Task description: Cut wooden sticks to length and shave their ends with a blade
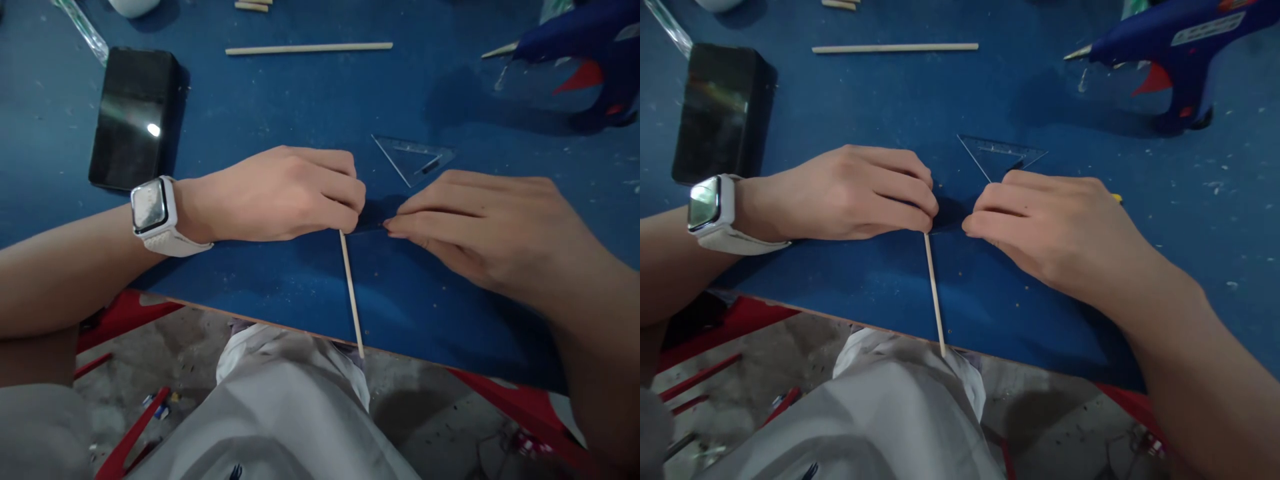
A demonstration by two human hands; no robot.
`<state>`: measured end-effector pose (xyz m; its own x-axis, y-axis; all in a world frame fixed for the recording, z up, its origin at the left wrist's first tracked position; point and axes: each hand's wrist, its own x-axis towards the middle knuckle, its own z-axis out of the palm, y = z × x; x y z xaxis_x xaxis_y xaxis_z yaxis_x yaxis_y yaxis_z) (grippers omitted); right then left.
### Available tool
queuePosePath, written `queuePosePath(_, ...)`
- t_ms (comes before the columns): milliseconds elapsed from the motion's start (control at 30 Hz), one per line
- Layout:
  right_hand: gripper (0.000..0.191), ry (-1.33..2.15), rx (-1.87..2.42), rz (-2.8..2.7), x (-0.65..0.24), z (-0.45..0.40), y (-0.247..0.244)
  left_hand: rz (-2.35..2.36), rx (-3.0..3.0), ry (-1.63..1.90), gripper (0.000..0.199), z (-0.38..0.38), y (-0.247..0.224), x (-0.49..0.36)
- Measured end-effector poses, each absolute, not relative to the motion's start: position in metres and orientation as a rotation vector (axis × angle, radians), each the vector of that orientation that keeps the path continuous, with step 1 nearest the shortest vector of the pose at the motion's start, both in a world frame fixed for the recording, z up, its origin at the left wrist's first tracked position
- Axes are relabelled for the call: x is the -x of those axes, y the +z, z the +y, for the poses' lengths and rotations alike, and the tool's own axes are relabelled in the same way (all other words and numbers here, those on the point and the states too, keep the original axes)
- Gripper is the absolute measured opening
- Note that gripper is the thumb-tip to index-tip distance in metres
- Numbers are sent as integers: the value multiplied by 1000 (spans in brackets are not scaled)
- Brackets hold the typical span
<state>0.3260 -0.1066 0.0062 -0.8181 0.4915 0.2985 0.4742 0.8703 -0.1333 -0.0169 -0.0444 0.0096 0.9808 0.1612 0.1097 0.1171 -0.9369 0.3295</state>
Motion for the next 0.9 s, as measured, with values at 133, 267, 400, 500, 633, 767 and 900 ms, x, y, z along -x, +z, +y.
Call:
queuePosePath(133, 17, 94, 735, -2664, -327, -108, 8, 187, -2827, 237, 75, -46, 8, 17)
queuePosePath(267, 22, 47, 770, -2610, -324, -114, 8, 241, -2810, 238, 70, -46, 7, 16)
queuePosePath(400, 21, 14, 794, -2577, -319, -117, 6, 287, -2772, 212, 59, -46, 7, 16)
queuePosePath(500, 19, 3, 783, -2569, -318, -116, 6, 265, -2783, 204, 66, -45, 7, 16)
queuePosePath(633, 23, 36, 797, -2581, -318, -116, 7, 298, -2749, 231, 62, -47, 6, 16)
queuePosePath(767, 26, 53, 825, -2595, -319, -116, 7, 335, -2696, 238, 60, -48, 6, 14)
queuePosePath(900, 25, 34, 775, -2581, -319, -116, 7, 313, -2715, 223, 71, -48, 8, 13)
